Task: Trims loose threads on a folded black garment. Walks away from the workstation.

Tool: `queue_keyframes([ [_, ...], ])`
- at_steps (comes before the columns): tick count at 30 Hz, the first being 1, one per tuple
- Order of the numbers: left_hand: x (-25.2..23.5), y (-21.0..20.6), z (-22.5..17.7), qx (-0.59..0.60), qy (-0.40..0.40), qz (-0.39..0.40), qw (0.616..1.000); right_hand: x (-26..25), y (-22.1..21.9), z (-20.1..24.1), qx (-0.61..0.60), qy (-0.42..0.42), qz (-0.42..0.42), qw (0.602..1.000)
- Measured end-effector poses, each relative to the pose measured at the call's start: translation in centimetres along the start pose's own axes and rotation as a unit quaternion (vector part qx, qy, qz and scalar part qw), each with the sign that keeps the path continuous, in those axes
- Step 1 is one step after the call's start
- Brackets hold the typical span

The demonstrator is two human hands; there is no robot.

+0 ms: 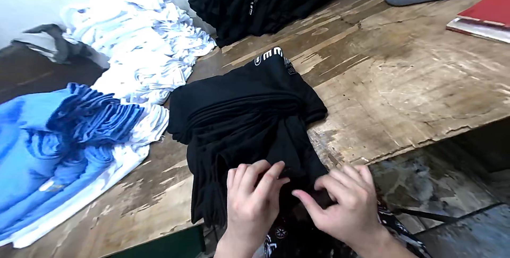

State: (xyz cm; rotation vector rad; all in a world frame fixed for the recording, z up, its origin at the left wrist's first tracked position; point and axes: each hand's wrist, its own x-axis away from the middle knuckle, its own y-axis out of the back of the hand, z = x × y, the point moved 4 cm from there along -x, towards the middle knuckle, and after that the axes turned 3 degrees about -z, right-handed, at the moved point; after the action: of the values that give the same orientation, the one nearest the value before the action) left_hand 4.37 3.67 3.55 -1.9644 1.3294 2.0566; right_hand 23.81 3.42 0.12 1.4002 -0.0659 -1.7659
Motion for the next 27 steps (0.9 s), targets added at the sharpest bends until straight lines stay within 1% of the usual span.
queue_keyframes([
  [2,0.1,-0.2,0.2,0.014,0.02,0.001,1.0,-0.2,-1.9,0.1,0.039,-0.013,0.026,0.999],
  [4,0.4,-0.1,0.3,0.016,0.013,0.006,1.0,0.3,-2.3,-0.2,0.006,-0.014,0.041,0.999],
  [7,1.4,0.8,0.5,0.0,-0.022,-0.006,1.0,1.4,-0.2,-0.5,-0.065,-0.011,0.026,0.998],
  [10,2.4,0.7,0.1,-0.005,-0.056,-0.023,0.998,2.3,1.2,-0.7,-0.132,-0.013,0.021,0.991],
  [13,2.4,-0.2,-0.8,-0.02,-0.116,-0.009,0.993,2.6,1.1,-0.4,-0.18,-0.008,0.012,0.984],
  [16,1.9,-1.1,-1.1,-0.034,-0.144,0.005,0.989,2.4,0.7,-0.2,-0.175,-0.002,0.035,0.984],
  [19,1.7,-1.0,-0.6,-0.022,-0.121,0.014,0.992,2.2,0.4,-0.7,-0.079,-0.016,0.091,0.993],
  [20,1.7,-0.7,-0.4,-0.015,-0.103,0.013,0.994,2.1,0.5,-0.8,-0.048,-0.021,0.092,0.994],
  [24,1.7,0.0,0.1,-0.014,-0.024,-0.001,1.0,0.6,0.6,0.3,0.016,-0.034,0.016,0.999],
  [27,1.9,0.1,0.3,-0.002,0.018,0.001,1.0,0.4,-2.0,0.4,0.045,-0.047,0.033,0.997],
])
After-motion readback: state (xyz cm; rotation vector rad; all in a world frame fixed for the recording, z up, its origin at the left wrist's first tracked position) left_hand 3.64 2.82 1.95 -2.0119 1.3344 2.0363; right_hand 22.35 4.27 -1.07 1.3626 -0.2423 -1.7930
